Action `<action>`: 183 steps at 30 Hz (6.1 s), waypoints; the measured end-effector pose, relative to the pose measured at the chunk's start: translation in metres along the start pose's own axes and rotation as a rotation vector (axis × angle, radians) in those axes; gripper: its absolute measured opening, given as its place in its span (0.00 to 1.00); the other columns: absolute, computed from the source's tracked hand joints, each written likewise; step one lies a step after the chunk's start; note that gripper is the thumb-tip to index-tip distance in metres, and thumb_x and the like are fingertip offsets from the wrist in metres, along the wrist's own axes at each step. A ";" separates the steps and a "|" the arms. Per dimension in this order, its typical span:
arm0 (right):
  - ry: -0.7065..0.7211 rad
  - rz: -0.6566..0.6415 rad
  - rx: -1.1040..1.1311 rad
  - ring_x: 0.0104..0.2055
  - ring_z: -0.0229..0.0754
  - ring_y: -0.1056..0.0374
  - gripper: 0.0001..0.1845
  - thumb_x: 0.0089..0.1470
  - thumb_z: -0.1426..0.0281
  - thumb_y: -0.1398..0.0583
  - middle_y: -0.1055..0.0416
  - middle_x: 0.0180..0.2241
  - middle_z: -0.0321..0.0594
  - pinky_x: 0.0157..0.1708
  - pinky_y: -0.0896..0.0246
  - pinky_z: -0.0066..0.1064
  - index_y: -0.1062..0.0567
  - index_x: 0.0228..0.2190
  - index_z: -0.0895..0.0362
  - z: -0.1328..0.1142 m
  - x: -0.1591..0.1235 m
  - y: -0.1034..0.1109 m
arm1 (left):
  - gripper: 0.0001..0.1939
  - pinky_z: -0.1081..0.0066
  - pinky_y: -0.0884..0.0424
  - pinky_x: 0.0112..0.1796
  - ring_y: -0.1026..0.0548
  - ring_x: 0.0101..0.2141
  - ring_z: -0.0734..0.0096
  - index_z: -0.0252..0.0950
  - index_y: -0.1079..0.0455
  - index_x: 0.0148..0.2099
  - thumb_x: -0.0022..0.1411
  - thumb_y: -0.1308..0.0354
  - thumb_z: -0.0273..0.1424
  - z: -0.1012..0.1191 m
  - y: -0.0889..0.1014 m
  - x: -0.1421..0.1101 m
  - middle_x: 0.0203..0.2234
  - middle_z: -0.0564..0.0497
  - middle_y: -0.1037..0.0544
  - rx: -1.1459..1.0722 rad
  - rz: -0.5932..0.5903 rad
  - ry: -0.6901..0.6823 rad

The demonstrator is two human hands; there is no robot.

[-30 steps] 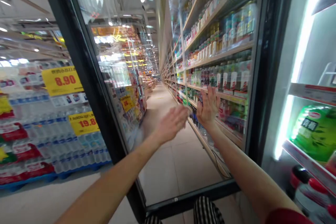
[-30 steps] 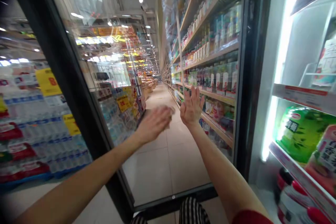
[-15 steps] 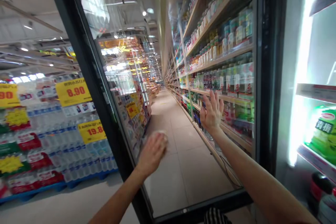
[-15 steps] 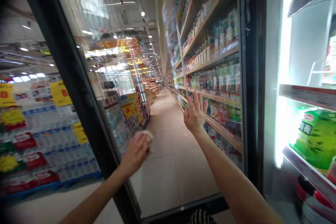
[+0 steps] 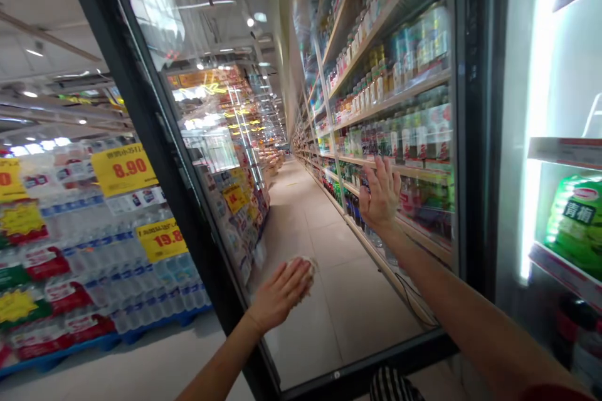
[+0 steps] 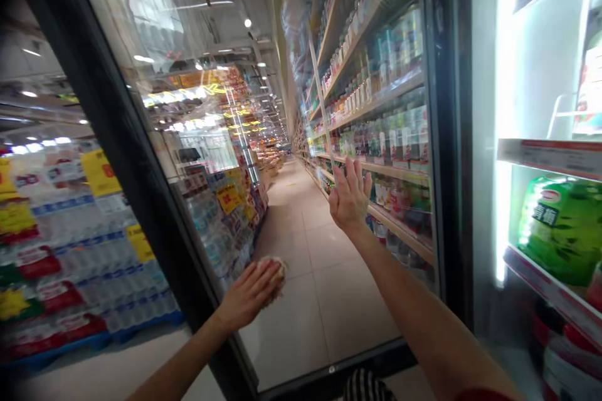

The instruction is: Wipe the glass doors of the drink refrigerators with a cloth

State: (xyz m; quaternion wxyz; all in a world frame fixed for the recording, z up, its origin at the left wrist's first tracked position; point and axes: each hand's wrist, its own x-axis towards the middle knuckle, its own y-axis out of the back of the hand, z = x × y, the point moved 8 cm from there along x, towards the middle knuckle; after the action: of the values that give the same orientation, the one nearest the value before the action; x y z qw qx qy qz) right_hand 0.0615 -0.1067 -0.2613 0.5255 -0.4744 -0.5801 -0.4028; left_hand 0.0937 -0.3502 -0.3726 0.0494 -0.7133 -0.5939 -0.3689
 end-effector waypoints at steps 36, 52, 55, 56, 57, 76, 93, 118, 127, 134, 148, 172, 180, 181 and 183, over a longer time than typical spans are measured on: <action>0.006 0.017 0.043 0.64 0.45 0.58 0.25 0.55 0.70 0.52 0.48 0.60 0.46 0.60 0.62 0.47 0.39 0.55 0.56 0.004 -0.006 0.004 | 0.19 0.65 0.43 0.57 0.50 0.61 0.65 0.34 0.40 0.55 0.61 0.51 0.26 -0.011 0.004 0.115 0.58 0.45 0.39 -0.002 0.042 -0.127; 0.010 -0.050 -0.089 0.64 0.48 0.60 0.30 0.56 0.67 0.52 0.53 0.62 0.48 0.59 0.66 0.50 0.51 0.60 0.55 0.065 -0.026 0.013 | 0.16 0.61 0.41 0.55 0.48 0.60 0.61 0.33 0.37 0.52 0.62 0.51 0.28 -0.022 0.002 0.159 0.56 0.44 0.36 0.064 0.173 0.049; -0.035 -0.040 -0.107 0.65 0.48 0.60 0.31 0.56 0.68 0.53 0.53 0.62 0.49 0.59 0.66 0.51 0.52 0.60 0.56 0.082 -0.033 0.015 | 0.17 0.57 0.42 0.55 0.51 0.61 0.57 0.31 0.37 0.52 0.62 0.52 0.28 -0.031 0.002 0.176 0.56 0.40 0.37 0.088 0.244 0.217; -0.046 -0.040 -0.113 0.65 0.48 0.60 0.31 0.56 0.68 0.53 0.53 0.62 0.50 0.59 0.66 0.51 0.52 0.60 0.56 0.085 -0.035 0.016 | 0.17 0.58 0.42 0.56 0.50 0.61 0.58 0.31 0.38 0.53 0.62 0.53 0.28 -0.020 -0.004 0.178 0.57 0.41 0.38 0.076 0.215 0.179; -0.051 -0.044 -0.119 0.64 0.48 0.60 0.31 0.56 0.68 0.53 0.53 0.62 0.50 0.59 0.65 0.51 0.52 0.60 0.57 0.088 -0.037 0.016 | 0.18 0.60 0.42 0.56 0.49 0.60 0.59 0.30 0.38 0.54 0.63 0.53 0.28 -0.004 -0.012 0.179 0.58 0.42 0.39 0.058 0.171 0.099; -0.156 -0.080 -0.179 0.63 0.50 0.54 0.28 0.56 0.69 0.53 0.46 0.59 0.51 0.57 0.58 0.54 0.45 0.58 0.55 0.158 -0.056 0.053 | 0.19 0.64 0.45 0.57 0.44 0.59 0.63 0.31 0.40 0.57 0.64 0.57 0.29 0.060 -0.058 0.249 0.58 0.46 0.40 -0.054 0.080 -0.170; -0.187 -0.032 -0.224 0.63 0.51 0.54 0.27 0.57 0.68 0.53 0.48 0.60 0.53 0.57 0.57 0.55 0.44 0.57 0.59 0.202 -0.060 0.098 | 0.22 0.63 0.47 0.57 0.46 0.59 0.62 0.26 0.45 0.59 0.64 0.61 0.26 0.098 -0.092 0.321 0.59 0.42 0.42 -0.125 0.037 -0.098; -0.075 -0.010 -0.032 0.63 0.49 0.54 0.28 0.55 0.70 0.53 0.49 0.60 0.50 0.57 0.58 0.53 0.47 0.58 0.55 0.111 -0.016 0.045 | 0.18 0.57 0.46 0.57 0.45 0.59 0.58 0.31 0.37 0.53 0.64 0.56 0.30 -0.051 -0.004 0.281 0.57 0.42 0.39 0.035 0.236 0.154; -0.024 0.022 0.040 0.63 0.47 0.56 0.28 0.56 0.69 0.54 0.49 0.61 0.49 0.58 0.58 0.51 0.47 0.58 0.54 0.063 0.023 0.028 | 0.19 0.61 0.45 0.58 0.46 0.60 0.64 0.33 0.39 0.55 0.63 0.54 0.30 -0.037 -0.003 0.235 0.57 0.44 0.39 -0.025 0.134 -0.042; -0.021 0.028 0.050 0.64 0.48 0.56 0.27 0.57 0.69 0.54 0.49 0.60 0.49 0.58 0.60 0.50 0.46 0.58 0.55 0.042 0.033 0.020 | 0.17 0.58 0.45 0.57 0.51 0.61 0.61 0.30 0.38 0.53 0.62 0.53 0.27 -0.094 0.039 0.203 0.56 0.40 0.37 0.112 0.322 0.240; 0.068 0.029 0.006 0.64 0.50 0.58 0.25 0.57 0.66 0.52 0.49 0.60 0.49 0.59 0.62 0.50 0.41 0.56 0.56 -0.008 0.034 0.004 | 0.18 0.58 0.40 0.55 0.48 0.60 0.61 0.35 0.40 0.54 0.61 0.52 0.25 -0.125 0.075 0.115 0.57 0.43 0.39 0.178 0.357 0.311; 0.065 0.053 0.054 0.64 0.52 0.57 0.27 0.55 0.67 0.51 0.49 0.60 0.50 0.58 0.62 0.53 0.42 0.57 0.56 -0.012 0.021 0.000 | 0.25 0.58 0.41 0.55 0.51 0.61 0.61 0.38 0.46 0.59 0.59 0.47 0.29 -0.075 0.046 0.018 0.60 0.43 0.43 0.154 0.197 0.278; 0.052 0.026 0.061 0.64 0.53 0.58 0.27 0.55 0.65 0.51 0.51 0.61 0.50 0.57 0.63 0.54 0.42 0.57 0.56 -0.013 0.015 -0.003 | 0.19 0.58 0.45 0.57 0.53 0.62 0.61 0.36 0.39 0.54 0.60 0.47 0.29 -0.075 0.035 0.008 0.59 0.44 0.43 0.116 0.127 0.334; 0.057 0.023 0.062 0.64 0.53 0.58 0.27 0.55 0.66 0.51 0.51 0.61 0.50 0.57 0.63 0.55 0.42 0.57 0.56 -0.015 0.013 -0.003 | 0.20 0.57 0.44 0.56 0.53 0.62 0.60 0.35 0.39 0.54 0.59 0.47 0.27 -0.089 0.041 0.009 0.59 0.42 0.43 0.142 0.183 0.447; 0.078 0.014 0.071 0.64 0.53 0.58 0.27 0.55 0.66 0.51 0.51 0.61 0.51 0.57 0.62 0.54 0.42 0.57 0.56 -0.021 0.009 -0.002 | 0.20 0.55 0.44 0.56 0.53 0.62 0.58 0.34 0.39 0.54 0.59 0.47 0.27 -0.090 0.042 0.007 0.59 0.41 0.43 0.159 0.225 0.502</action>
State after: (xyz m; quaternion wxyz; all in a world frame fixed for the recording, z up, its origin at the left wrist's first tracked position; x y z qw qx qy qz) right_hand 0.0639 -0.1267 -0.2498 0.5671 -0.4434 -0.5696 -0.3968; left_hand 0.0891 -0.4031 -0.2876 0.2913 -0.6550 -0.5072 -0.4784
